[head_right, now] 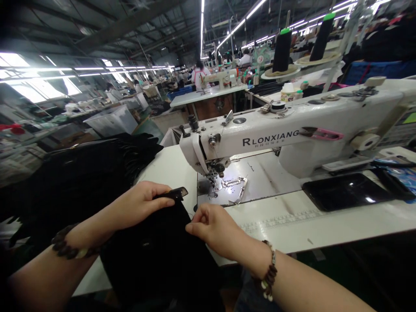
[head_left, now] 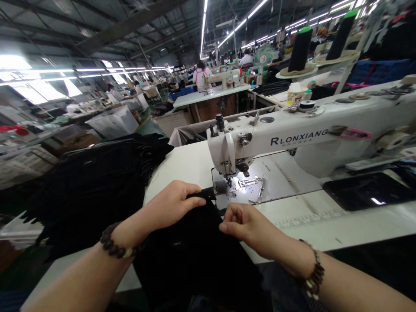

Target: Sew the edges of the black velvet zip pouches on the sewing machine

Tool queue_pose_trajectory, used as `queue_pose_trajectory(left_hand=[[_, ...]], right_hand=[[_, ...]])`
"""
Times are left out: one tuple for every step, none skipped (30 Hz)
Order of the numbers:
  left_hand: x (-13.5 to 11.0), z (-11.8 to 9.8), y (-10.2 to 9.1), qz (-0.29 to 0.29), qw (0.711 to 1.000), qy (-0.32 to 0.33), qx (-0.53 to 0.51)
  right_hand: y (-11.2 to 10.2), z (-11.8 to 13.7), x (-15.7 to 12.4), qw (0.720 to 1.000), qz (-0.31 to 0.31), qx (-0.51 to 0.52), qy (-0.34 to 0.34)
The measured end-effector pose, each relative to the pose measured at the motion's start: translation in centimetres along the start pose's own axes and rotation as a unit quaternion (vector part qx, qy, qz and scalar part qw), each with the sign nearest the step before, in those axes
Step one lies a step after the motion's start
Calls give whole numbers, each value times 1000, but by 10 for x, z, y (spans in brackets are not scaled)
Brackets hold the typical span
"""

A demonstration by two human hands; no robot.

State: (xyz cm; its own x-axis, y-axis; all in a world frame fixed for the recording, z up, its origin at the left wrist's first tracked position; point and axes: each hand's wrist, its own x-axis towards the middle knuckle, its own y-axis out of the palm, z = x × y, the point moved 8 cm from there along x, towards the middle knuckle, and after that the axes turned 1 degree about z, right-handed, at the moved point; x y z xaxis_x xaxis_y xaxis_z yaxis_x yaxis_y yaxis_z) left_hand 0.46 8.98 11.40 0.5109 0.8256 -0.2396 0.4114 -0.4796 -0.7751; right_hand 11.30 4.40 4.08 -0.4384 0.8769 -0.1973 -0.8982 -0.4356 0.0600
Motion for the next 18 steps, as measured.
queue_pose_trajectory(left_hand=[[4, -1, 0, 13, 1000, 6, 16], [9, 1, 2, 26, 999, 9, 25], [15, 4, 6, 40, 999, 12, 27], [22, 8, 11, 54, 998, 13, 23], [30, 13, 17, 66, 998, 14, 16], [38, 19, 25, 77, 997, 15, 7], [45, 25, 32, 85, 996, 16, -3], [52, 31, 40, 92, 996, 17, -11], [59, 36, 47, 97, 995, 18, -19], [65, 40, 53, 102, 994, 19, -26], [70, 44, 58, 106, 994, 20, -32], [74, 47, 62, 109, 993, 21, -38], [78, 49, 66, 112, 993, 21, -42], [81, 50, 68, 114, 992, 21, -47], [83, 52, 71, 116, 992, 20, -50], [86, 53, 73, 117, 991, 18, -53], [87, 55, 74, 118, 991, 15, -56], [89, 57, 76, 119, 991, 11, -59]], right_hand=[[2, 0, 0, 1000, -8, -7, -17], [3, -1, 1, 999, -20, -13, -37], [1, -2, 1, 998, -35, -25, -56], [-1, -5, 2, 995, -49, -49, -73], [-4, -7, 2, 991, -60, -85, -88], [-8, -9, 2, 984, -62, -130, -102], [-11, -11, 2, 975, -57, -178, -115], [-14, -11, 2, 965, -44, -225, -128], [-17, -11, 1, 953, -22, -265, -143], [-18, -9, 0, 940, 8, -301, -161], [-19, -7, -1, 923, 42, -337, -181], [-18, -5, -1, 900, 76, -378, -202], [-17, -3, -2, 870, 107, -426, -226], [-16, -1, -2, 831, 136, -477, -251], [-14, 0, -2, 787, 159, -527, -278], [-12, 0, -2, 742, 175, -571, -305], [-10, 0, -1, 701, 183, -604, -332], [-9, 1, 0, 670, 184, -625, -356]])
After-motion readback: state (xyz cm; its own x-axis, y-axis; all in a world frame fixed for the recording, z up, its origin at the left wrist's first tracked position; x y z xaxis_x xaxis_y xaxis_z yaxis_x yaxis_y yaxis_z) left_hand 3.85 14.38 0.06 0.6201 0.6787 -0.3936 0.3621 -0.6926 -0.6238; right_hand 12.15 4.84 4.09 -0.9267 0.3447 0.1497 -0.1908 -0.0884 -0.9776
